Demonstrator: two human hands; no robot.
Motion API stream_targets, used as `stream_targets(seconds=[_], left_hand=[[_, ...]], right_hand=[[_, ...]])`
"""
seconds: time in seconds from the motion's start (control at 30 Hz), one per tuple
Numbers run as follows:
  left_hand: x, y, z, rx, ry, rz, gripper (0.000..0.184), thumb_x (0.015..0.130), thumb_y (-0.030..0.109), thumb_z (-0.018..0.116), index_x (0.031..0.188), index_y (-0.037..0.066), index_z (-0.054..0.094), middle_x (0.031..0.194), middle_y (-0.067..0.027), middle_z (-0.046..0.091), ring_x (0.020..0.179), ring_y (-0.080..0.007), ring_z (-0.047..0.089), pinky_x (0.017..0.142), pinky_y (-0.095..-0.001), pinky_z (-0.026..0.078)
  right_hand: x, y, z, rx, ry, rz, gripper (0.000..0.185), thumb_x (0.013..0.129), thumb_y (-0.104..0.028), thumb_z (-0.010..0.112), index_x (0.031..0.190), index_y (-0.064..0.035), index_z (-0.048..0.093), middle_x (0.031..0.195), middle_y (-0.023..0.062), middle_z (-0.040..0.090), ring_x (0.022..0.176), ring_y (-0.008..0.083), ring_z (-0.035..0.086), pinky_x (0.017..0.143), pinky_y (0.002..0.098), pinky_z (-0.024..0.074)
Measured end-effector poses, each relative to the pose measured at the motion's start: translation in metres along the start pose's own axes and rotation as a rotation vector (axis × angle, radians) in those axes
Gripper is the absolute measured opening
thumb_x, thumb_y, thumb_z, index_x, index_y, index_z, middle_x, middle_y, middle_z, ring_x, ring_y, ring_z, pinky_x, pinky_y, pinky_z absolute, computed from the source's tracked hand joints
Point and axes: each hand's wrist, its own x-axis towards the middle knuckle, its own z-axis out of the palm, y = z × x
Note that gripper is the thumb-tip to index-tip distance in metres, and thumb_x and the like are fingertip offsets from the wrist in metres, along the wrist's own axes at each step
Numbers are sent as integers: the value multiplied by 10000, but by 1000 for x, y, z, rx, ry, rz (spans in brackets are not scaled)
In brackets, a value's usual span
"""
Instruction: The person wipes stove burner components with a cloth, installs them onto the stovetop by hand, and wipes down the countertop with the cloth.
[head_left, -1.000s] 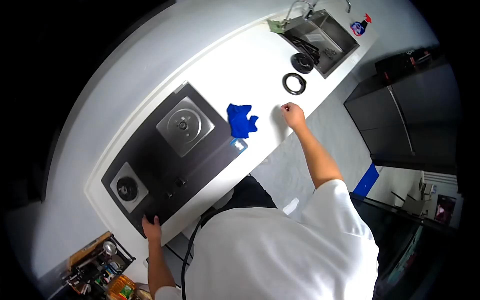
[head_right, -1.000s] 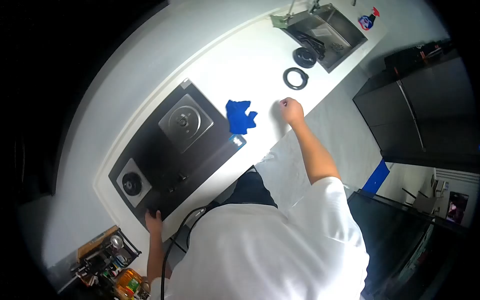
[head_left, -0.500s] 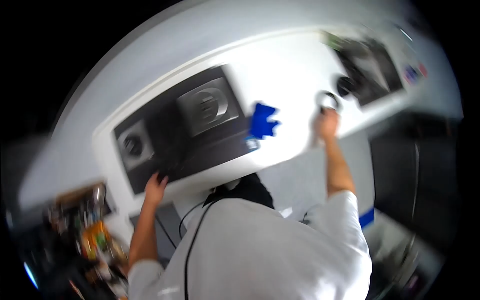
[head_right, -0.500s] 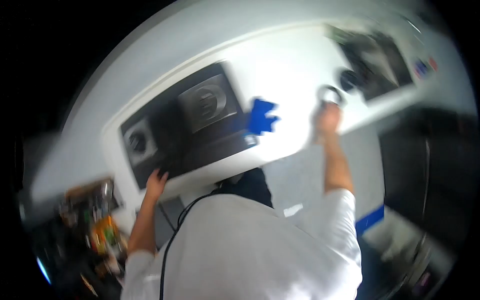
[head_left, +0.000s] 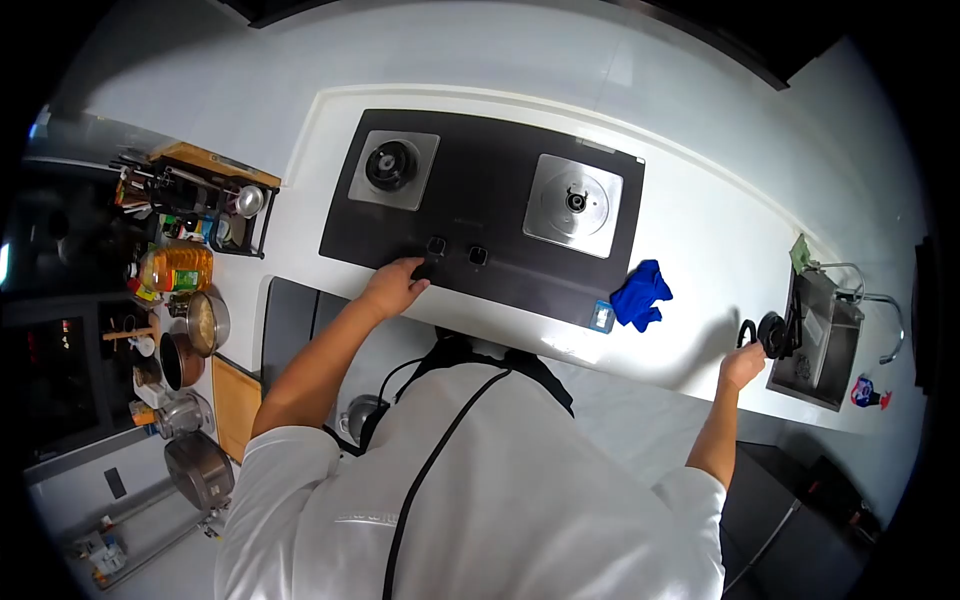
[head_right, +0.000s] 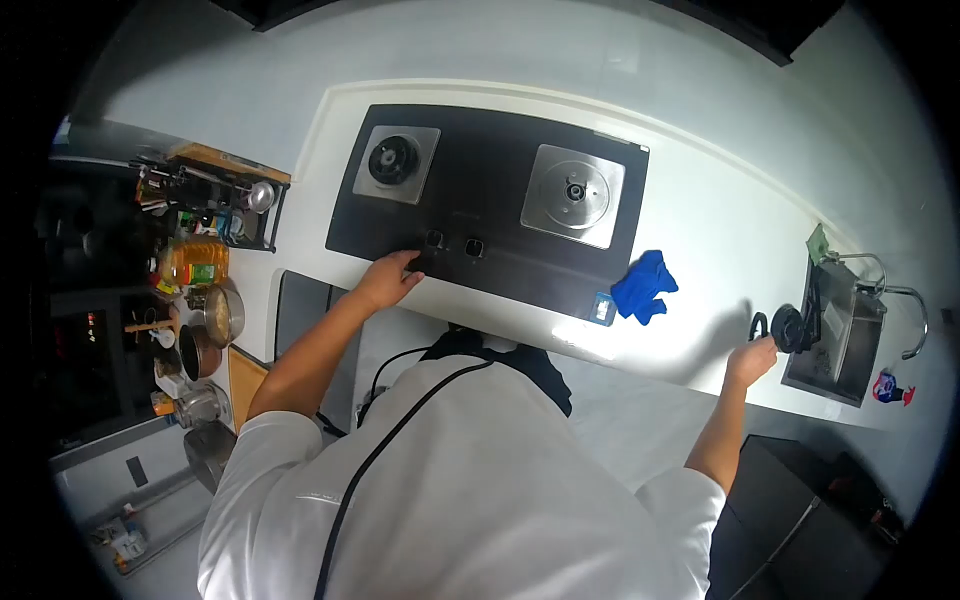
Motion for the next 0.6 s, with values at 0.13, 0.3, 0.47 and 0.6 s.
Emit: stream_targets(seconds=[0.13, 0.3, 0.47, 0.6], left_hand=[[0, 12, 0, -122, 51, 50, 556, 994, 330, 720, 1434, 10, 604, 1392, -243, 652, 1257, -397, 647, 1078, -457, 522], [18, 47, -2, -312, 5, 51, 534, 1015, 318, 713, 1440, 12, 609, 1349, -225, 686, 1146, -333, 709, 960, -410, 568], [52, 46, 6, -1023, -131, -198, 507, 1054, 309, 691, 1443, -2, 599, 1289, -164, 706, 1113, -278, 721, 937, -386, 586], [67, -5, -16, -1425, -204, -376, 477, 1070, 302, 682, 1414, -18, 602, 1258, -135, 698, 1102, -263, 724, 936, -376, 593]], right_hand=[[7, -69, -53, 284, 129, -17, 258, 1068, -100, 552, 1168, 112, 661, 1072, 319, 705, 1013, 506, 667, 920, 535, 523], [-13, -173, -30, 927, -270, 156, 368, 1138, -272, 524, 1312, 30, 642, 1105, 133, 723, 1015, 218, 685, 898, 366, 542], [-81, -381, -38, 1428, -920, 471, 313, 1129, -257, 547, 1206, 8, 695, 1063, 92, 729, 932, 183, 655, 889, 339, 532], [-132, -518, -62, 1631, -1253, 591, 194, 1118, -184, 564, 1140, -39, 691, 927, 25, 698, 824, 132, 627, 792, 299, 527]])
